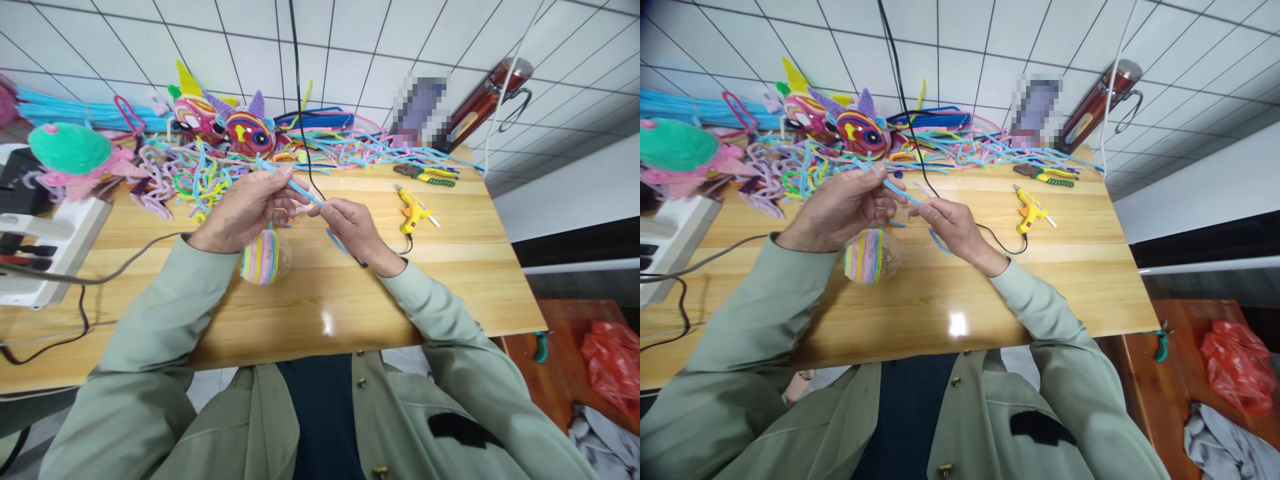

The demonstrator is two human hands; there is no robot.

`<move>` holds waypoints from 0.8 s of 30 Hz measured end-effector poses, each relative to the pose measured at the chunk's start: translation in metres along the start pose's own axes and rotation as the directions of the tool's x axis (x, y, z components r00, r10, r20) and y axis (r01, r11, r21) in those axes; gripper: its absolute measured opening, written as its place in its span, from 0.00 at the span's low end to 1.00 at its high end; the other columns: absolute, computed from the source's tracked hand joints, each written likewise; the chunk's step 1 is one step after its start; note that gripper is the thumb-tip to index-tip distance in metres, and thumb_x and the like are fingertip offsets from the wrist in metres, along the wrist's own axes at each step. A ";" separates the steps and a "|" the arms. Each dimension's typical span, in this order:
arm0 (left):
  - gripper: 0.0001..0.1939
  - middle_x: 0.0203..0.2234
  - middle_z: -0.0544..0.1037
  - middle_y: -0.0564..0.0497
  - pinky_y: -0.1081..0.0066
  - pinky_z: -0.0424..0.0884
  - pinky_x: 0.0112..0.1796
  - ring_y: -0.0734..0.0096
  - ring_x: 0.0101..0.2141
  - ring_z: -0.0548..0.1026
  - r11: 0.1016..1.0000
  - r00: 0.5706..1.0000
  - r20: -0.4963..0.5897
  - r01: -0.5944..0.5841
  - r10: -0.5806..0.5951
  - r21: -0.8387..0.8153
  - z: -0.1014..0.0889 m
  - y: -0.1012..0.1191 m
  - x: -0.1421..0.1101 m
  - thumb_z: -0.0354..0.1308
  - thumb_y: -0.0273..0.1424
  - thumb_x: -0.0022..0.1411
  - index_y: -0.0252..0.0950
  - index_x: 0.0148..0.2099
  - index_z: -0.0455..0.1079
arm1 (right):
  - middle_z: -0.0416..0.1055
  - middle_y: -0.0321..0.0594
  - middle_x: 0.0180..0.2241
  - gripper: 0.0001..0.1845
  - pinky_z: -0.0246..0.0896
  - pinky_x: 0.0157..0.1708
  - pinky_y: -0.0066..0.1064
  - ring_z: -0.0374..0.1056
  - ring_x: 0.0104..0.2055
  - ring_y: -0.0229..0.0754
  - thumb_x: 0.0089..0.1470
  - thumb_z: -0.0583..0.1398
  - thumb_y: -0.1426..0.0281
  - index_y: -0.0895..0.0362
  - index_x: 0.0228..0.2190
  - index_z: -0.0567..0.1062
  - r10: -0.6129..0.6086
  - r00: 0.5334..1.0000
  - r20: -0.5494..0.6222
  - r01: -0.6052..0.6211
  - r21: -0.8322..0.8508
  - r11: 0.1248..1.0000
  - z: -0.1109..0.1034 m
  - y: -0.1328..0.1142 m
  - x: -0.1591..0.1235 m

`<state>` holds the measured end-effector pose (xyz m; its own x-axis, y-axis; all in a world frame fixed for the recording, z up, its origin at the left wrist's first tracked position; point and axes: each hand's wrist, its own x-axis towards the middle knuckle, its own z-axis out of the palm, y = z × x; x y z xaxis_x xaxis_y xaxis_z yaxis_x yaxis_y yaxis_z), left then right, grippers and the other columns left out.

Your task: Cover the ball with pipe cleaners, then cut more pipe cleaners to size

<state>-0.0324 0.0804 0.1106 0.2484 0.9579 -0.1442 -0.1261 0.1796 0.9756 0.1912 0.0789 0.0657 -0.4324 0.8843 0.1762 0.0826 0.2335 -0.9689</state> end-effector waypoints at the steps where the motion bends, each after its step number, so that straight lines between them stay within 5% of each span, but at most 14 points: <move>1: 0.25 0.32 0.86 0.44 0.75 0.67 0.25 0.73 0.24 0.76 1.000 1.000 0.019 -0.012 0.011 0.024 0.001 0.000 -0.001 0.73 0.54 0.63 0.34 0.38 0.83 | 0.61 0.32 0.25 0.31 0.51 0.27 0.29 0.56 0.28 0.36 0.67 0.62 0.41 0.57 0.40 0.85 -0.004 1.000 -0.004 0.004 0.017 1.000 0.000 0.001 0.001; 6: 0.21 0.26 0.82 0.47 0.73 0.67 0.27 0.73 0.24 0.74 0.978 0.996 -0.005 -0.089 0.091 0.189 0.003 -0.001 -0.004 0.73 0.47 0.64 0.34 0.31 0.80 | 0.59 0.28 0.22 0.30 0.48 0.24 0.26 0.53 0.24 0.33 0.65 0.65 0.41 0.57 0.39 0.82 0.014 0.997 0.079 -0.023 0.115 0.993 -0.002 0.004 0.005; 17: 0.25 0.28 0.83 0.47 0.76 0.68 0.25 0.70 0.27 0.81 0.997 0.999 -0.012 -0.033 0.034 0.076 -0.007 -0.010 0.004 0.69 0.52 0.70 0.33 0.37 0.77 | 0.54 0.26 0.21 0.26 0.42 0.22 0.27 0.50 0.23 0.31 0.69 0.64 0.47 0.58 0.39 0.83 0.055 0.958 0.281 -0.099 0.147 0.984 -0.008 -0.002 0.003; 24: 0.25 0.32 0.83 0.55 0.78 0.69 0.29 0.76 0.33 0.80 0.997 0.980 -0.190 -0.044 0.055 0.062 -0.019 -0.002 0.010 0.65 0.54 0.73 0.34 0.45 0.73 | 0.67 0.30 0.25 0.27 0.57 0.31 0.28 0.58 0.28 0.34 0.57 0.72 0.44 0.57 0.35 0.80 0.066 0.990 0.128 -0.106 0.337 0.936 -0.010 0.005 0.014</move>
<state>-0.0483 0.0943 0.1043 0.0544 0.9914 -0.1187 -0.0770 0.1227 0.9894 0.1948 0.0968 0.0656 -0.5371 0.8388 0.0885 -0.1798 -0.0113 -0.9836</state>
